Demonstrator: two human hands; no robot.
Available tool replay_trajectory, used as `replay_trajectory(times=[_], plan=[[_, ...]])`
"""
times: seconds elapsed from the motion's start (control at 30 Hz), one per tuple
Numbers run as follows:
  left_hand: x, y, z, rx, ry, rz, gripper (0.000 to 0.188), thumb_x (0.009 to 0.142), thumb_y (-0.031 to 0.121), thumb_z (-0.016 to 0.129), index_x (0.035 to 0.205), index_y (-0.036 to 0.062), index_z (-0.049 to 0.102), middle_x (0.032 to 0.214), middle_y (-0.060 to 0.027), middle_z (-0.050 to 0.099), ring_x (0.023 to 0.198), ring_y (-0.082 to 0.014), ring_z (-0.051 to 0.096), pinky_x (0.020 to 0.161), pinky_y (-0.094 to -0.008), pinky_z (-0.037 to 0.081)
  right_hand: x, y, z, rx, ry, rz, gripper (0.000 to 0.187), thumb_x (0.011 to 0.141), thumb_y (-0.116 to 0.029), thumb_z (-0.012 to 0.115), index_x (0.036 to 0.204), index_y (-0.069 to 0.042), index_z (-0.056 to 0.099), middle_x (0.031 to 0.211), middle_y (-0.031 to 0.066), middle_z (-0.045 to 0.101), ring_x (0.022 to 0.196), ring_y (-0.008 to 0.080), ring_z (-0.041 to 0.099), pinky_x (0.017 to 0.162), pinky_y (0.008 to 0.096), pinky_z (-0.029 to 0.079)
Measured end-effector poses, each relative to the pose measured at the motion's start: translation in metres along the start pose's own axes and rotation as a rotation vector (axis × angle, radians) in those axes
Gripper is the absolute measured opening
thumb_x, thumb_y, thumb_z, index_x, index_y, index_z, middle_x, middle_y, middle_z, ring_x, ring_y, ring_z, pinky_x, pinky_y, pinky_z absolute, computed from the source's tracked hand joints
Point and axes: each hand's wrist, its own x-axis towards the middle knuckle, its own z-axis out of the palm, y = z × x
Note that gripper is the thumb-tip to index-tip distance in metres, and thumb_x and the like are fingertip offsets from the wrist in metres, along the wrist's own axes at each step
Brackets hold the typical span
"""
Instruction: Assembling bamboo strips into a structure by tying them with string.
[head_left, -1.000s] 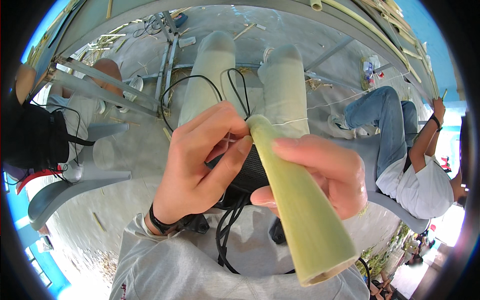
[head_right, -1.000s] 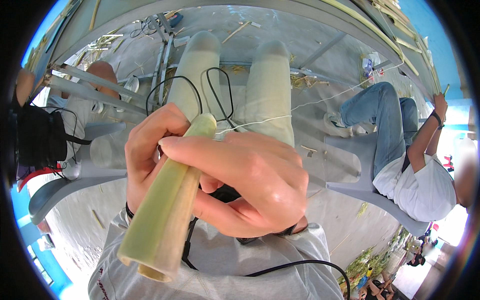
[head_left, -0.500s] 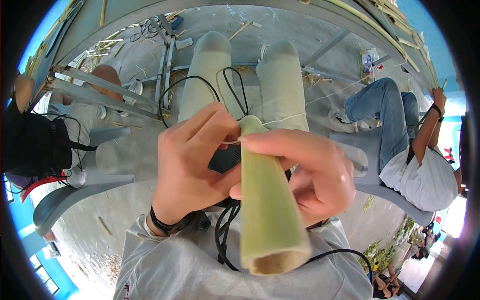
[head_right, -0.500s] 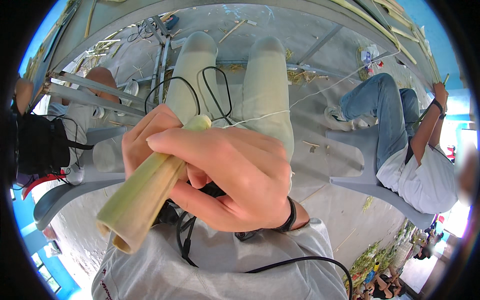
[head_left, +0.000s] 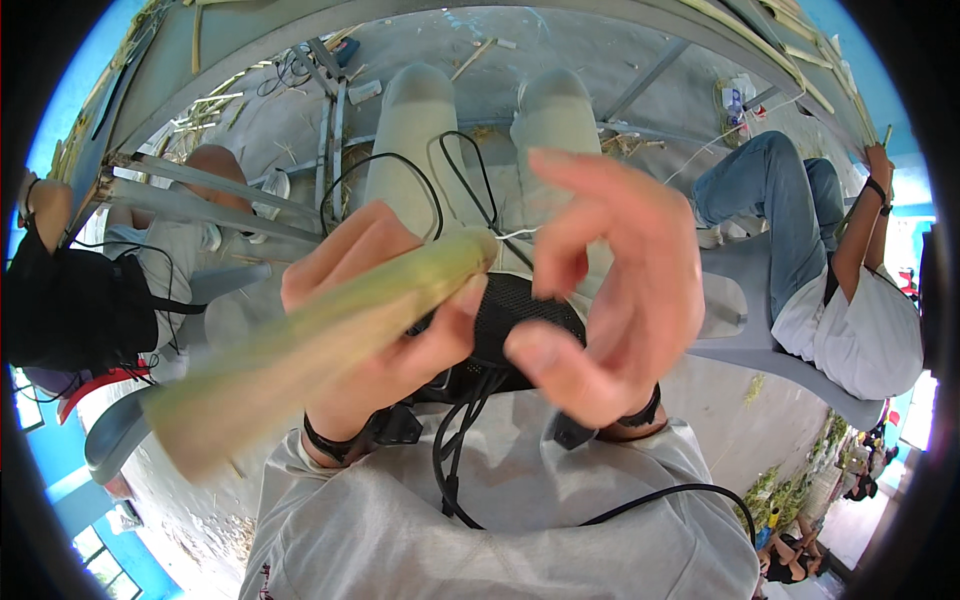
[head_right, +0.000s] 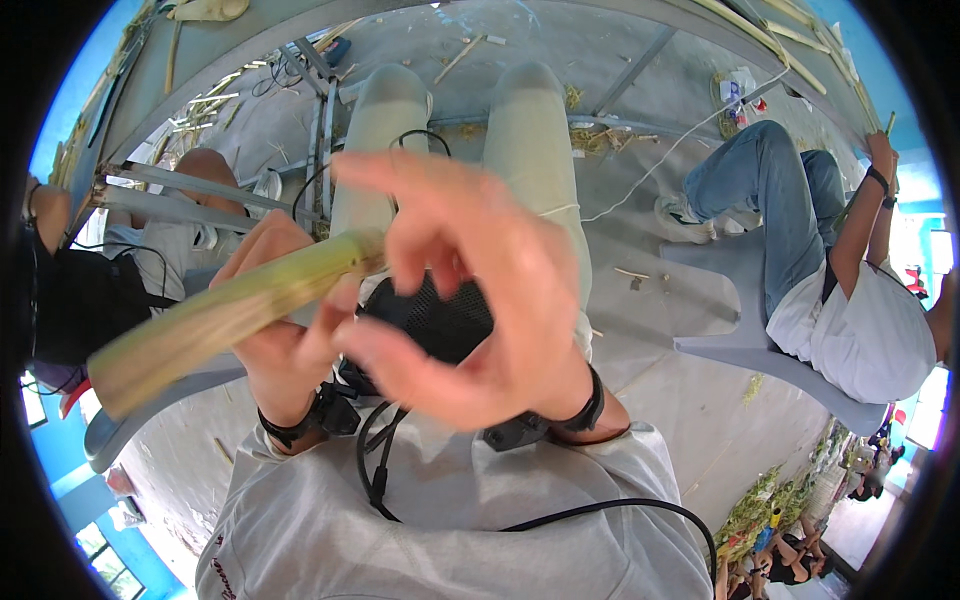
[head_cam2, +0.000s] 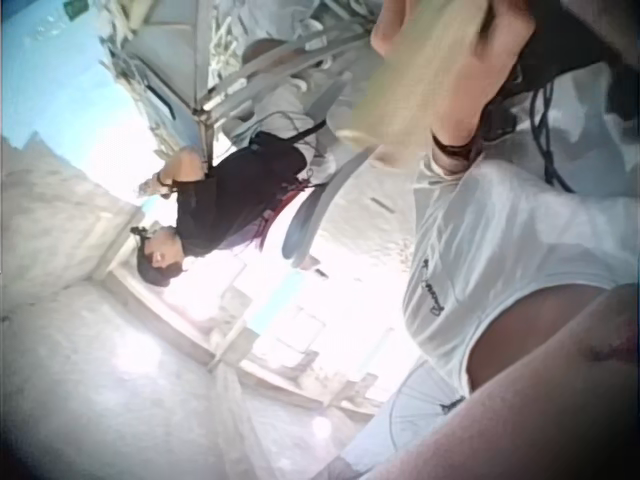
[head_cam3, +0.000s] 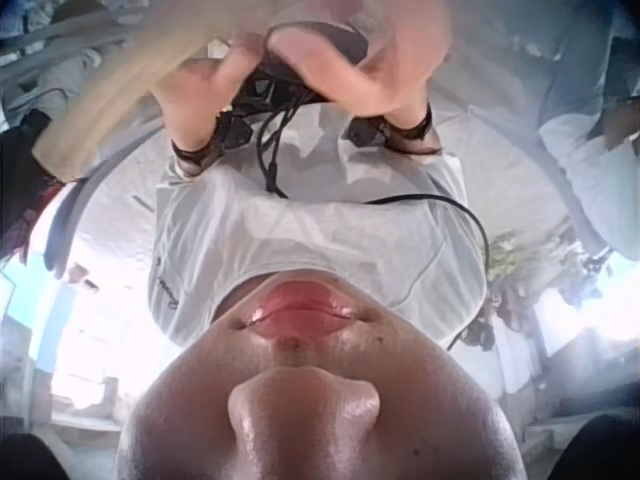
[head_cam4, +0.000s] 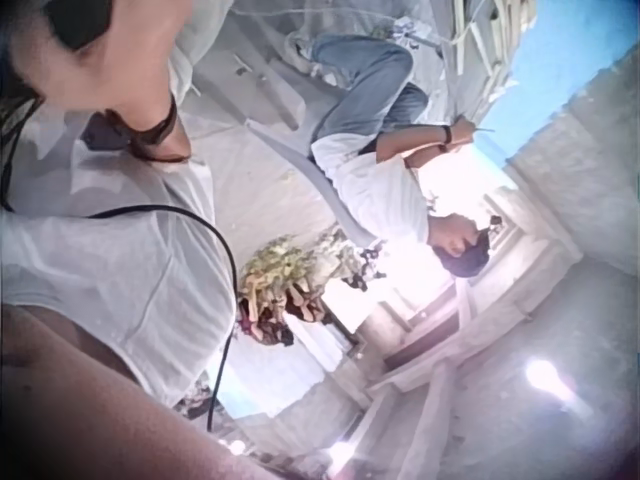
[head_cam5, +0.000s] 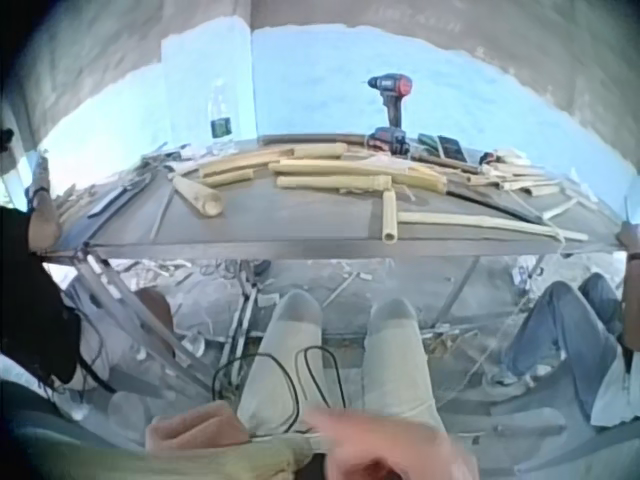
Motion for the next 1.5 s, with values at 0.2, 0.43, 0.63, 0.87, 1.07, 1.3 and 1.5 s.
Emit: replay_trajectory(times=[0.2, 0.43, 0.63, 0.87, 1.07, 1.3, 1.5], plan=[[-0.007, -0.004, 0.001, -0.404, 0.21, -0.212, 0.014, 0.075, 0.01, 0.075, 0.083, 0.0, 0.069, 0.068, -0.0031, 0.053, 0.06, -0.0154, 0.046, 0.052, -0.0299, 0.034, -0.007, 0.011, -0.005, -0.05, -0.147, 0.123, 0.06, 0.066, -0.016, 0.079, 0.122, 0.002, 0.065, 0.103, 0.0145, 0.067, 0.089, 0.0246, 0.061, 0.074, 0.0323, 0.047], [-0.006, -0.006, -0.004, -0.466, 0.149, -0.186, 0.015, 0.073, 0.01, 0.073, 0.083, -0.0004, 0.068, 0.072, -0.0053, 0.057, 0.06, -0.0166, 0.047, 0.054, -0.0298, 0.034, -0.012, 0.01, 0.01, 0.047, -0.12, 0.084, 0.044, 0.071, -0.01, 0.081, 0.114, -0.007, 0.069, 0.082, 0.0058, 0.066, 0.071, 0.0283, 0.062, 0.062, 0.0353, 0.049], [-0.005, -0.006, 0.005, -0.726, 0.249, -0.049, 0.026, 0.073, 0.011, 0.069, 0.096, -0.0016, 0.066, 0.082, -0.0091, 0.06, 0.064, -0.0158, 0.049, 0.056, -0.0283, 0.036, -0.016, 0.003, 0.002, 0.075, -0.146, 0.192, 0.039, 0.073, -0.011, 0.084, 0.108, 0.0, 0.071, 0.087, 0.009, 0.072, 0.071, 0.0211, 0.067, 0.065, 0.0291, 0.051], [0.002, 0.002, -0.008, -0.506, -0.016, -0.257, 0.01, 0.078, 0.002, 0.062, 0.087, -0.0011, 0.057, 0.079, -0.008, 0.054, 0.063, -0.0148, 0.047, 0.056, -0.0266, 0.039, -0.027, 0.019, 0.014, 0.399, -0.094, 0.295, 0.035, 0.084, -0.005, 0.074, 0.118, 0.0, 0.066, 0.104, 0.0097, 0.071, 0.076, 0.0159, 0.064, 0.067, 0.0276, 0.05], [0.009, 0.005, -0.007, -0.326, -0.013, -0.153, 0.01, 0.074, 0.0, 0.063, 0.081, 0.0002, 0.056, 0.072, -0.0075, 0.052, 0.059, -0.0184, 0.048, 0.052, -0.0278, 0.039, -0.034, 0.016, 0.016, 0.453, -0.096, 0.392, 0.035, 0.088, -0.007, 0.071, 0.122, 0.0, 0.065, 0.111, 0.011, 0.071, 0.083, 0.0174, 0.065, 0.07, 0.0287, 0.051], [0.008, 0.009, -0.006, -0.343, 0.024, -0.158, 0.013, 0.072, -0.003, 0.065, 0.08, 0.0016, 0.057, 0.069, -0.0075, 0.051, 0.054, -0.0217, 0.05, 0.049, -0.0298, 0.04, -0.039, 0.014, 0.015, 0.571, -0.102, 0.521, 0.036, 0.091, -0.002, 0.065, 0.127, 0.002, 0.06, 0.119, 0.0142, 0.068, 0.092, 0.0201, 0.067, 0.078, 0.031, 0.053], [0.01, 0.008, -0.005, -0.335, 0.013, -0.133, 0.013, 0.072, -0.002, 0.065, 0.081, 0.0024, 0.056, 0.07, -0.0071, 0.052, 0.054, -0.0213, 0.052, 0.049, -0.0298, 0.041, -0.038, 0.015, 0.016, 0.55, -0.112, 0.47, 0.038, 0.091, 0.001, 0.063, 0.128, 0.004, 0.057, 0.119, 0.0158, 0.068, 0.097, 0.0211, 0.068, 0.083, 0.0323, 0.055]])
